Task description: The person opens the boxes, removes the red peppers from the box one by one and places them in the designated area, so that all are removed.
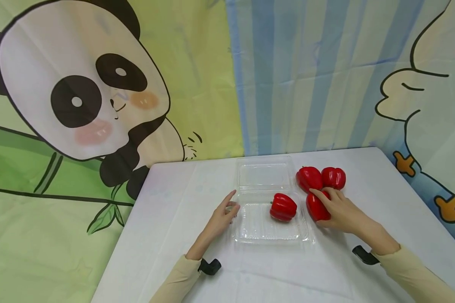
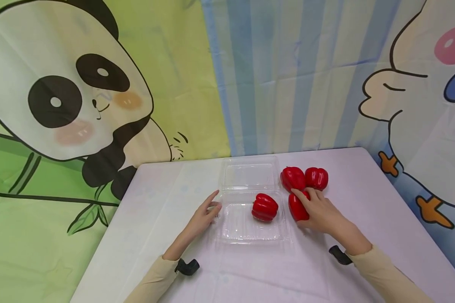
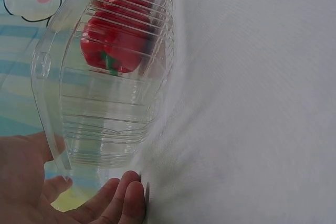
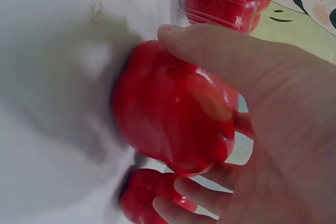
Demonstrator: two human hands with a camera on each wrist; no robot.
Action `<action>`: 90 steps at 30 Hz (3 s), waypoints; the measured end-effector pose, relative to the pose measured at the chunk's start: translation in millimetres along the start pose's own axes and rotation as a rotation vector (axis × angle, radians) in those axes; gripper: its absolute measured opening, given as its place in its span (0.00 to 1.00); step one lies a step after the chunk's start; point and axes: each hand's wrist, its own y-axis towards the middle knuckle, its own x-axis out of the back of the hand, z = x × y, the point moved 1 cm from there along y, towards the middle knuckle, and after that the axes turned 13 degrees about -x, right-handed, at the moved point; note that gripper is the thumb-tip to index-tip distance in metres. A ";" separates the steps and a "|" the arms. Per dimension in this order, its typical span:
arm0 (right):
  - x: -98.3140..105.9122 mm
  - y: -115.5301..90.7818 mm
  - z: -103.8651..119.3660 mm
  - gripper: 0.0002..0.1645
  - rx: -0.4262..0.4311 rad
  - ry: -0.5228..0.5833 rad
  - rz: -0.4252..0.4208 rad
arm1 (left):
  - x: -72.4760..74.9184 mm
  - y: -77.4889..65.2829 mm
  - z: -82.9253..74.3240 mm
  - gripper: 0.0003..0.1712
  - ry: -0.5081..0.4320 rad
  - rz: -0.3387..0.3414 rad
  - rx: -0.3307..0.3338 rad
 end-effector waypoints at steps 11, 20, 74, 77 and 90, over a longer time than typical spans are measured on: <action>-0.8 6.8 4.8 0.64 -0.031 0.021 0.029 | 0.1 -0.1 -1.4 0.37 0.003 0.001 0.009; 6.5 6.3 8.3 0.66 -0.049 0.017 0.051 | 0.5 -0.5 -2.2 0.37 -0.001 -0.002 0.001; -4.1 37.0 84.6 0.61 0.469 -0.303 0.098 | 0.9 -0.3 -0.3 0.36 0.003 0.007 -0.013; -3.7 37.2 85.5 0.60 0.473 -0.310 0.101 | 0.9 0.2 -0.4 0.36 0.006 0.007 -0.005; 13.4 31.0 91.6 0.59 0.466 -0.282 0.081 | 0.4 0.7 -0.6 0.36 0.004 0.003 0.008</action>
